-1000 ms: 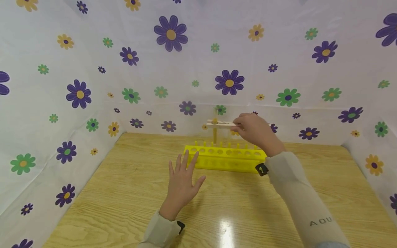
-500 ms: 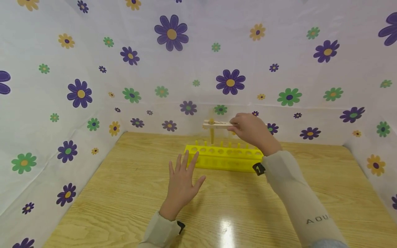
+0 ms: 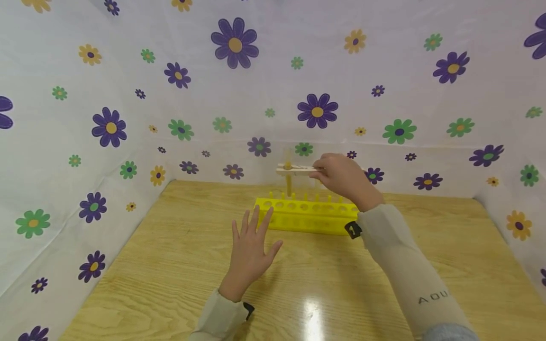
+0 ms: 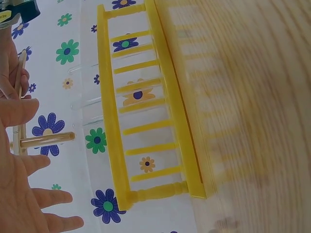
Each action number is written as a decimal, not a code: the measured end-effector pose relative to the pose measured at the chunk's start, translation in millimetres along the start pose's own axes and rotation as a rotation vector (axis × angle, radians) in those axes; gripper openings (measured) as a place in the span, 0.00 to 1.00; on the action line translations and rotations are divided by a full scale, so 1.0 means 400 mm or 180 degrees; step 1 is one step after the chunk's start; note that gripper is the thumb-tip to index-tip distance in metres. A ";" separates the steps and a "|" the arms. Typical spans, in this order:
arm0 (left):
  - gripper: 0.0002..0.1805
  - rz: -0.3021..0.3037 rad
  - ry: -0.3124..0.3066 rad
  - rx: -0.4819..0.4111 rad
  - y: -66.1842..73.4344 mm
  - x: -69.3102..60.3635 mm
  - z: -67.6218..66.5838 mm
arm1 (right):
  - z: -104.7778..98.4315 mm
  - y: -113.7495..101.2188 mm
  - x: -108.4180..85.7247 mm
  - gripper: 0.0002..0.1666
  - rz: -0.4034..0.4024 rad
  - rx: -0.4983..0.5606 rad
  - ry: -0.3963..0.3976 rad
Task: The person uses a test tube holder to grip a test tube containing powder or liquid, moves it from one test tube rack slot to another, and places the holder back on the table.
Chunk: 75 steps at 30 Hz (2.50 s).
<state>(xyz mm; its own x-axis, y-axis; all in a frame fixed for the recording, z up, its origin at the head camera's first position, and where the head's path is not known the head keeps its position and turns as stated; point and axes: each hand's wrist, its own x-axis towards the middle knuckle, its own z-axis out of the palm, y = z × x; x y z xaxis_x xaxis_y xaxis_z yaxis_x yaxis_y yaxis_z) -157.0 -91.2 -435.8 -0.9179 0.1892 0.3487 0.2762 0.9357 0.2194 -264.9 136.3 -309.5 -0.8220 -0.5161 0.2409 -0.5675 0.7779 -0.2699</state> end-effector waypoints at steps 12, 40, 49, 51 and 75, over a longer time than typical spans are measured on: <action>0.40 -0.0015 -0.0038 -0.0018 -0.003 0.000 0.001 | 0.004 -0.013 0.006 0.16 -0.0001 0.0057 0.0012; 0.40 -0.0004 -0.0004 -0.0024 -0.011 0.001 0.000 | 0.045 -0.019 0.022 0.17 0.0008 0.0117 -0.0015; 0.40 -0.0029 -0.0039 -0.0023 -0.012 0.001 -0.003 | 0.055 -0.021 0.025 0.17 0.0080 0.0161 -0.0042; 0.40 -0.0026 -0.0030 -0.0016 -0.012 0.001 -0.003 | 0.057 -0.022 0.026 0.17 0.0090 0.0182 -0.0052; 0.41 -0.0060 -0.0066 -0.0030 -0.016 -0.003 0.001 | 0.096 -0.030 0.032 0.18 0.0196 0.0179 -0.0123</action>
<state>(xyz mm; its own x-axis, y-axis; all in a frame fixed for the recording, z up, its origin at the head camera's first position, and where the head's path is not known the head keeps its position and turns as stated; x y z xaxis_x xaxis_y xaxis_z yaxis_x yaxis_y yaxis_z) -157.7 -97.2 -437.9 -0.9287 0.1777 0.3255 0.2613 0.9364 0.2343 -270.4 106.7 -339.2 -0.8559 -0.4823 0.1863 -0.5169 0.7876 -0.3354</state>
